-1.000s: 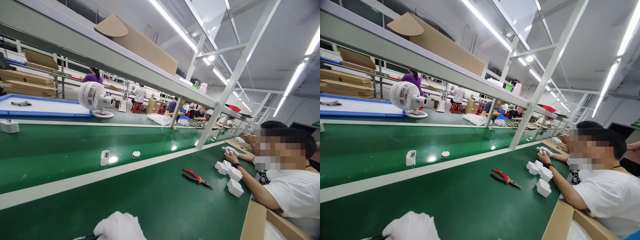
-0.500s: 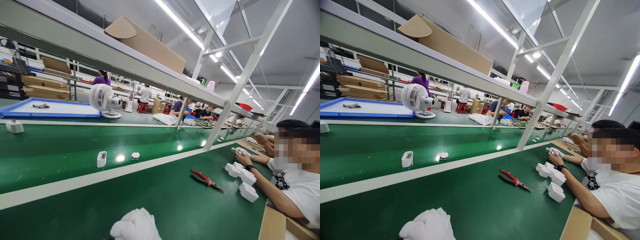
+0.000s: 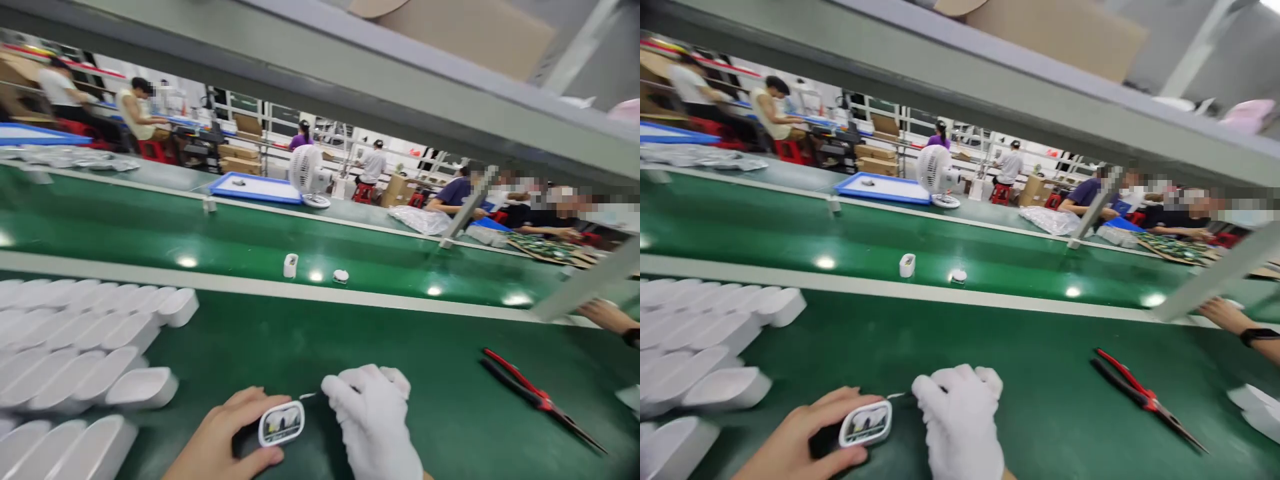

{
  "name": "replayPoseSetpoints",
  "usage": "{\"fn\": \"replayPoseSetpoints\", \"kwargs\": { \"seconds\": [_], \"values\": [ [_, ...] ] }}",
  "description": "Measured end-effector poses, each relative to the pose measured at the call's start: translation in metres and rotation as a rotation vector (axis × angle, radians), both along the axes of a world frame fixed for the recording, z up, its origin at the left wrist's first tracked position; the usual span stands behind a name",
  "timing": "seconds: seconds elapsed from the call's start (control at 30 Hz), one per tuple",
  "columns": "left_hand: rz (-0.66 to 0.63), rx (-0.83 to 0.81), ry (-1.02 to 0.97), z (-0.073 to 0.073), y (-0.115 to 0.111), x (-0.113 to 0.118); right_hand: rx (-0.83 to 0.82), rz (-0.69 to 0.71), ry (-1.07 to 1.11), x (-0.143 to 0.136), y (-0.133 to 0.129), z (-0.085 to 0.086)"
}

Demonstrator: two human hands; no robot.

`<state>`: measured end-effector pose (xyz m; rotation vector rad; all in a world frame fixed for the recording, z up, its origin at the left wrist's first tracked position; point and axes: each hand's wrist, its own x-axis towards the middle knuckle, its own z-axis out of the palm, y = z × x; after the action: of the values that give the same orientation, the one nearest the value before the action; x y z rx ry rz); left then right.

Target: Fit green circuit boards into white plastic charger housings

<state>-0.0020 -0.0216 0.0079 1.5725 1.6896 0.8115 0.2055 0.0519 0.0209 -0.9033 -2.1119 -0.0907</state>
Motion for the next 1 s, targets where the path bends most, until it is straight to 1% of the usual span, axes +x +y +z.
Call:
{"fn": "replayPoseSetpoints", "kwargs": {
  "seconds": [0.07,0.13,0.2,0.27,0.33,0.5,0.6,0.67,0.77,0.87,0.93,1.0],
  "values": [
    [-0.036,-0.085,-0.027,0.01,0.0,0.002,-0.045,0.023,-0.034,0.001,-0.003,0.006],
    [-0.033,-0.131,-0.05,0.019,0.001,0.003,-0.036,0.054,-0.051,0.0,-0.003,0.007],
    [-0.022,-0.154,-0.061,0.024,0.001,0.004,-0.015,0.073,-0.049,-0.003,-0.003,0.007],
    [-0.026,-0.173,-0.065,0.026,0.001,0.004,0.001,0.075,-0.063,-0.006,-0.004,0.005],
    [-0.034,-0.19,-0.066,0.026,0.0,0.005,0.024,0.069,-0.123,-0.01,-0.004,0.004],
    [-0.001,-0.187,-0.093,0.027,0.002,0.006,0.136,0.07,-0.379,-0.014,-0.005,0.008],
    [-0.03,-0.188,-0.092,0.026,0.003,0.005,0.113,0.076,-0.541,-0.014,-0.007,0.015],
    [-0.052,-0.181,-0.085,0.025,0.004,0.005,0.073,0.09,-0.6,-0.015,-0.009,0.017],
    [-0.048,-0.161,-0.071,0.025,0.003,0.005,0.036,0.099,-0.59,-0.018,-0.011,0.017],
    [-0.037,-0.15,-0.064,0.028,0.002,0.006,0.023,0.112,-0.505,-0.018,-0.012,0.015],
    [-0.034,-0.152,-0.057,0.029,0.001,0.006,-0.011,0.138,-0.44,-0.012,-0.008,0.014],
    [-0.016,-0.164,-0.046,0.028,0.001,0.006,-0.065,0.12,-0.382,-0.001,0.0,0.012]
  ]
}}
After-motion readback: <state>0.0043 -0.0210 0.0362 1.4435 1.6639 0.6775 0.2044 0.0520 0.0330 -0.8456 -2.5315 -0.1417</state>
